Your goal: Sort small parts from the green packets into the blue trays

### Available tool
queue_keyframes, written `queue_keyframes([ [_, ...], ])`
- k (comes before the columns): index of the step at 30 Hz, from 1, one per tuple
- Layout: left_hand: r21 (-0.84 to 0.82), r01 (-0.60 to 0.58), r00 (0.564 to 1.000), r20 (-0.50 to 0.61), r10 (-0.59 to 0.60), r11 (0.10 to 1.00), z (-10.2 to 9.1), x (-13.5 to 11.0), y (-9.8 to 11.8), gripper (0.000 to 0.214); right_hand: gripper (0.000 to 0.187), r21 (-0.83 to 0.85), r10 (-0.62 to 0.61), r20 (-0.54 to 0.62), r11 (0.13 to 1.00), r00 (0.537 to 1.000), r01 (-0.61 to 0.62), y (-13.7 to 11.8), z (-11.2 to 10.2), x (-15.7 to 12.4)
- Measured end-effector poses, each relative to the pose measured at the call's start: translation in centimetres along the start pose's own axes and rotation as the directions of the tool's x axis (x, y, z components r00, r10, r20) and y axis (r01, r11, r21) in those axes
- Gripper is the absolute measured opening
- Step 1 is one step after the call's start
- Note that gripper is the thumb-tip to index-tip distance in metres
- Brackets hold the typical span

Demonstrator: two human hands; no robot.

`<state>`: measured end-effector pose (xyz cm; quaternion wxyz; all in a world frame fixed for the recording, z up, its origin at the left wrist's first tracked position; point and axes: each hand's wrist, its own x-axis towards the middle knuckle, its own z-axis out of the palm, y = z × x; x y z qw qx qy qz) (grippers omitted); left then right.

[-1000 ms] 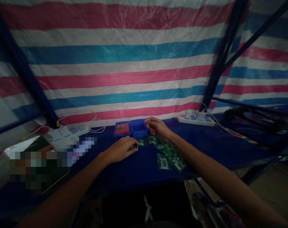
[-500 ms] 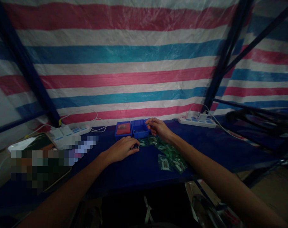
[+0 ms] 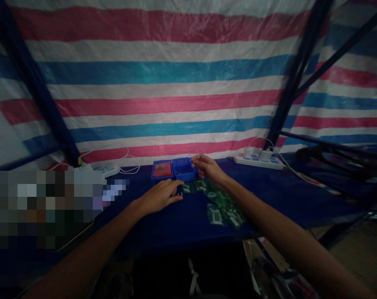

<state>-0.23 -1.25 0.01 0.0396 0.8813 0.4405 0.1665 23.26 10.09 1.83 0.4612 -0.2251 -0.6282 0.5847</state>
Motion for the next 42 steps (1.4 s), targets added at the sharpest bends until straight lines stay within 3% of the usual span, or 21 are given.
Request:
queue_keyframes([
  [12,0.026,0.005,1.000,-0.021,-0.004,1.000,-0.25,-0.16,0.52,0.043,0.028,-0.024,0.005,-0.004,1.000,1.000,-0.005,0.32,-0.04,0.12],
  [25,0.177,-0.058,0.997,-0.034,0.065,0.983,-0.15,-0.36,0.91,0.029,0.029,-0.042,0.005,-0.007,0.999,1.000,-0.006,0.39,-0.10,0.15],
  [31,0.210,-0.052,0.997,-0.039,0.062,0.976,-0.27,-0.19,0.90,0.012,0.028,-0.038,0.013,-0.012,0.999,1.000,-0.014,0.49,-0.17,0.17],
  [42,0.129,-0.043,0.999,-0.020,0.045,0.991,-0.23,-0.21,0.49,0.012,0.029,-0.005,0.045,-0.011,0.999,0.999,-0.045,0.31,-0.12,0.06],
])
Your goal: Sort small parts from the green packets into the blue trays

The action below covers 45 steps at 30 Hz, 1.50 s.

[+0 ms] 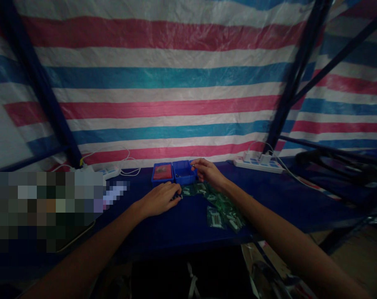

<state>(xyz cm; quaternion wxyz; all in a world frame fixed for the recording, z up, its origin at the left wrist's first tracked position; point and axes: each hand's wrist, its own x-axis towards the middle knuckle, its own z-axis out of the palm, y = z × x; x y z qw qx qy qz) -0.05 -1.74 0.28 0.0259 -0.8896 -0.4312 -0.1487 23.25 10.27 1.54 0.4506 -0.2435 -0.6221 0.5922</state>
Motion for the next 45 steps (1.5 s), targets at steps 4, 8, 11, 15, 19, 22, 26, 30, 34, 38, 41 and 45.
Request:
queue_keyframes([
  [4,0.090,0.016,1.000,-0.012,-0.015,0.996,0.31,0.08,-0.17,0.017,0.029,0.022,0.004,-0.003,1.000,1.000,-0.004,0.00,-0.11,0.05],
  [8,0.190,0.025,0.999,-0.026,-0.021,0.982,0.38,0.04,-0.29,0.027,0.029,0.025,0.003,-0.002,1.000,1.000,-0.003,-0.02,-0.13,0.05],
  [11,0.190,0.024,1.000,-0.016,-0.022,0.981,0.07,-0.08,-0.26,0.029,0.029,0.024,0.012,0.000,1.000,1.000,-0.012,-0.07,-0.11,0.01],
  [15,0.169,0.027,0.999,0.012,-0.030,0.985,-0.32,-0.20,-0.14,0.029,0.029,0.022,0.012,-0.005,1.000,1.000,-0.012,-0.23,-0.06,-0.10],
  [19,0.188,0.020,0.999,0.025,-0.025,0.982,-0.27,-0.19,0.02,0.025,0.028,0.020,0.008,0.000,1.000,1.000,-0.008,-0.37,0.04,-0.18],
  [22,0.210,0.003,1.000,0.027,-0.009,0.978,-0.24,-0.18,0.22,0.022,0.028,0.003,0.001,-0.006,1.000,1.000,-0.001,-0.29,0.09,-0.12],
  [26,0.236,-0.002,0.999,0.046,-0.009,0.972,-0.33,-0.16,0.39,0.024,0.027,-0.005,-0.021,0.012,1.000,1.000,0.021,-0.13,0.08,-0.05],
  [30,0.260,0.016,0.998,0.047,-0.029,0.965,-0.13,-0.13,0.15,0.029,0.028,-0.009,-0.010,0.015,1.000,1.000,0.011,-0.19,0.12,-0.11],
  [34,0.297,0.013,0.999,0.045,-0.028,0.955,0.16,-0.10,-0.15,0.034,0.027,0.005,-0.006,0.025,1.000,1.000,0.006,-0.31,0.18,-0.19],
  [38,0.304,0.014,0.998,0.052,-0.031,0.953,0.15,-0.03,-0.16,0.034,0.027,0.050,0.027,0.055,0.998,0.998,-0.030,-0.40,0.22,-0.28],
  [41,0.293,0.017,0.998,0.053,-0.034,0.956,0.06,0.01,-0.11,0.034,0.029,0.068,0.043,0.074,0.997,0.996,-0.048,-0.44,0.21,-0.37],
  [45,0.282,0.012,0.998,0.057,-0.029,0.959,-0.02,0.01,-0.14,0.034,0.032,0.071,0.038,0.086,0.997,0.996,-0.044,-0.41,0.16,-0.44],
])
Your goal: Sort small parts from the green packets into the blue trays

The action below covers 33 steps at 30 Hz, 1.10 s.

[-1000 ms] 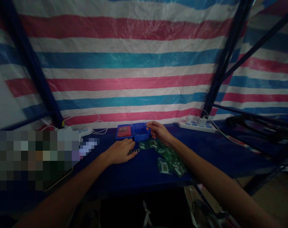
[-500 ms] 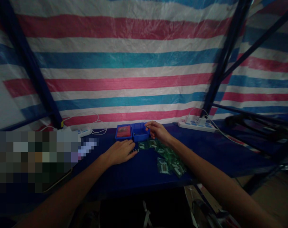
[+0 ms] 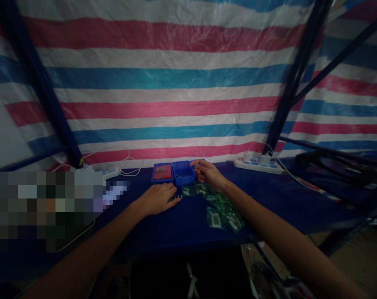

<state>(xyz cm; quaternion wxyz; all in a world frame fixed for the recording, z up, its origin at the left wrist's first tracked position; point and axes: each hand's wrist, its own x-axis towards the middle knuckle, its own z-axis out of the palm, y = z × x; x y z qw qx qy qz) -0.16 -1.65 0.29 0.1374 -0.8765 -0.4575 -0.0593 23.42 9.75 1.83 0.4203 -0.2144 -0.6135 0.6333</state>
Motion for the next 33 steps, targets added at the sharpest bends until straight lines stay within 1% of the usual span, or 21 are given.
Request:
queue_keyframes([
  [4,-0.020,0.004,1.000,-0.002,-0.004,1.000,-0.05,0.00,-0.09,0.034,0.034,-0.037,-0.070,0.004,0.997,0.998,0.070,0.21,-0.03,0.07],
  [7,-0.030,0.007,1.000,0.002,-0.007,1.000,-0.09,-0.02,-0.10,0.034,0.035,-0.139,-0.134,-0.005,0.981,0.991,0.131,0.39,-0.09,0.17],
  [10,-0.040,0.004,1.000,0.007,-0.004,0.999,-0.10,-0.06,-0.08,0.034,0.035,-0.262,-0.201,-0.031,0.947,0.979,0.186,0.43,-0.21,0.28],
  [13,-0.046,0.006,1.000,0.004,-0.006,0.999,-0.14,-0.10,-0.05,0.034,0.038,-0.343,-0.244,-0.047,0.915,0.969,0.214,0.40,-0.33,0.42],
  [16,-0.057,0.002,1.000,0.004,-0.002,0.998,-0.26,-0.10,-0.02,0.033,0.040,-0.387,-0.257,-0.056,0.896,0.965,0.217,0.47,-0.40,0.55],
  [20,-0.054,0.002,1.000,0.011,-0.002,0.999,-0.32,-0.07,-0.03,0.032,0.042,-0.424,-0.261,-0.027,0.877,0.965,0.226,0.77,-0.49,0.71],
  [24,-0.049,0.002,1.000,0.016,-0.001,0.999,-0.24,-0.06,-0.06,0.034,0.039,-0.499,-0.322,0.018,0.818,0.947,0.287,0.96,-0.55,0.84],
  [26,-0.051,0.002,1.000,0.020,-0.001,0.999,-0.23,-0.05,-0.05,0.035,0.038,-0.528,-0.333,0.041,0.793,0.942,0.303,0.95,-0.54,0.83],
  [33,-0.077,-0.002,0.999,0.035,0.005,0.997,-0.36,0.02,-0.05,0.036,0.034,-0.517,-0.295,0.065,0.807,0.953,0.285,0.80,-0.46,0.55],
])
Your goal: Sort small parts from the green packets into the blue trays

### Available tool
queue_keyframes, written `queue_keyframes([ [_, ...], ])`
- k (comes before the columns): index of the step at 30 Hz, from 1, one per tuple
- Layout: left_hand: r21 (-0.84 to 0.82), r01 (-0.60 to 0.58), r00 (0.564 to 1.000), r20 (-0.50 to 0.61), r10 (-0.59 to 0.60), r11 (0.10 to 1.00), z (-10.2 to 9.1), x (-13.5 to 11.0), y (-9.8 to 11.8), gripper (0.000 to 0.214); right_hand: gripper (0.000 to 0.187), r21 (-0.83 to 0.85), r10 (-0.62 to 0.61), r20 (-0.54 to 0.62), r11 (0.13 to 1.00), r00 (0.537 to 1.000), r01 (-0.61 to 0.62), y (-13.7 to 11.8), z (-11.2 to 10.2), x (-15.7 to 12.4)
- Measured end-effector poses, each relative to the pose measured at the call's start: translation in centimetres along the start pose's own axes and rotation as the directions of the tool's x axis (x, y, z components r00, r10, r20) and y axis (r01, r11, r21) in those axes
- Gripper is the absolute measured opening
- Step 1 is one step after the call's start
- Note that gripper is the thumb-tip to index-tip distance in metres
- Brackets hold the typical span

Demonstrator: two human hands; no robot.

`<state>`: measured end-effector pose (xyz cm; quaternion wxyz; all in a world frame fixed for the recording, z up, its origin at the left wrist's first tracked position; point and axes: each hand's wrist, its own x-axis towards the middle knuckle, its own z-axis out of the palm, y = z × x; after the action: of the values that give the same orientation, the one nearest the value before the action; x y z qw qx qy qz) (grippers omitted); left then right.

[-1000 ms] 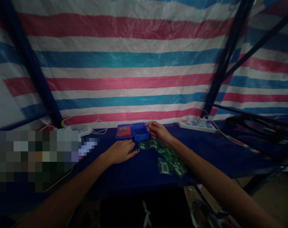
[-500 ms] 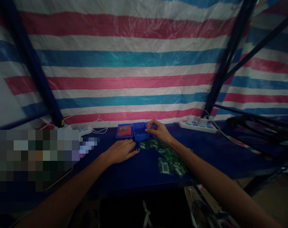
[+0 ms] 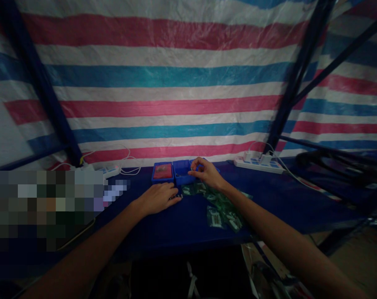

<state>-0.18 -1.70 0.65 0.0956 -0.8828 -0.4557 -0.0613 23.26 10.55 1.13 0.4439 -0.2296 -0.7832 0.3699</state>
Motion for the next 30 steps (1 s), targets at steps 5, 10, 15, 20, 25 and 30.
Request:
queue_keyframes([
  [5,-0.006,-0.007,1.000,0.002,0.007,1.000,0.0,0.0,-0.1,0.037,0.034,0.010,0.023,0.009,1.000,1.000,-0.023,0.1,0.0,-0.1],
  [10,-0.011,-0.014,1.000,-0.019,0.013,1.000,-0.2,-0.1,0.2,0.036,0.036,0.042,0.032,0.014,0.999,0.999,-0.033,0.2,0.1,-0.1],
  [15,-0.022,0.005,1.000,-0.010,-0.006,1.000,-0.8,-0.4,0.4,0.038,0.037,0.089,0.059,0.001,0.994,0.998,-0.059,-0.1,0.2,-0.1],
  [20,0.012,0.016,1.000,0.006,-0.016,1.000,-1.1,-0.7,0.6,0.030,0.037,0.102,0.069,-0.011,0.993,0.998,-0.067,-0.2,0.2,-0.1],
  [25,0.058,0.014,1.000,0.022,-0.015,0.998,-1.2,-0.9,0.7,0.022,0.034,0.093,0.052,-0.016,0.994,0.999,-0.050,0.0,0.2,0.0],
  [30,0.072,0.000,1.000,0.023,-0.002,0.997,-1.2,-0.9,0.7,0.016,0.035,0.108,0.052,-0.020,0.993,0.998,-0.049,0.1,0.2,0.0],
])
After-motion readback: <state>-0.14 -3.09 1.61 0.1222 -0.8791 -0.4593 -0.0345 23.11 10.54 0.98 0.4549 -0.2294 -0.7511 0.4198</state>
